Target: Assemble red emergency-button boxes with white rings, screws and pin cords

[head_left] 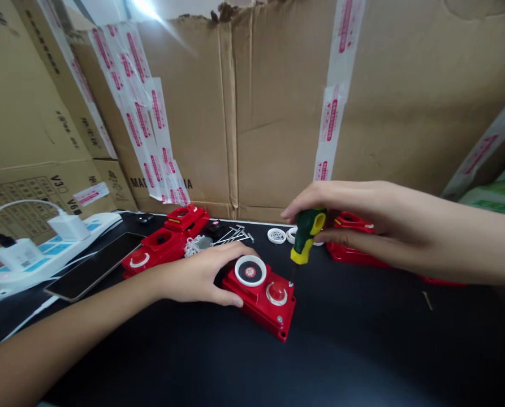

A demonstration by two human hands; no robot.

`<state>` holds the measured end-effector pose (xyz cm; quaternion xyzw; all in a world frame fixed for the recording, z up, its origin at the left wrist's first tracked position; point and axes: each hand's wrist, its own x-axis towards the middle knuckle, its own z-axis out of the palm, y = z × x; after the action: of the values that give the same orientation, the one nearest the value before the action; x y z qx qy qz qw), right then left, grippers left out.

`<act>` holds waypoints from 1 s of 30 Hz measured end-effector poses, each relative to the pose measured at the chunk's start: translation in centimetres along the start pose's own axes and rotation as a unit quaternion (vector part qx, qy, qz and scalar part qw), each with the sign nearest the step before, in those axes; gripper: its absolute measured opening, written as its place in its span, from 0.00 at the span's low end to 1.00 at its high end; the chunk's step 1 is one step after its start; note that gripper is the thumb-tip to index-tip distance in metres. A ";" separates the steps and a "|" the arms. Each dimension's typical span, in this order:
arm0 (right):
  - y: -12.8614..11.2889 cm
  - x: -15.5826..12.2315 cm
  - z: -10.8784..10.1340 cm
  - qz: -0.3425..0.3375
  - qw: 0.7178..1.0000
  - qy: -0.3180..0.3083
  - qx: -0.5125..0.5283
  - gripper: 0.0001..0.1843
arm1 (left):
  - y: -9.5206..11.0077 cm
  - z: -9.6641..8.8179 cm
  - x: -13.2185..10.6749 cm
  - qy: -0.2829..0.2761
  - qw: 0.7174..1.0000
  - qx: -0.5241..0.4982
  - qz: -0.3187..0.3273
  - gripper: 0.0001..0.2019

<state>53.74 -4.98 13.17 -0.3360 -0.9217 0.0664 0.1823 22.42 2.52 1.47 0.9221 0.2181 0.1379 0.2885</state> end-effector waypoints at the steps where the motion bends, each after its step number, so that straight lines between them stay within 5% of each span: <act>1: 0.0 0.0 0.0 -0.001 1.000 -0.004 0.003 0.18 | 0.0 0.0 0.0 0.002 1.000 -0.001 0.000 0.35; 30: -1.0 -0.2 0.5 0.010 0.996 0.004 -0.085 0.20 | 0.0 0.0 0.1 0.002 1.000 0.010 -0.001 0.34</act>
<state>53.06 -5.88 12.96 -0.3599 -0.9197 -0.0118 0.1562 22.53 2.52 1.47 0.9243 0.2212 0.1369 0.2793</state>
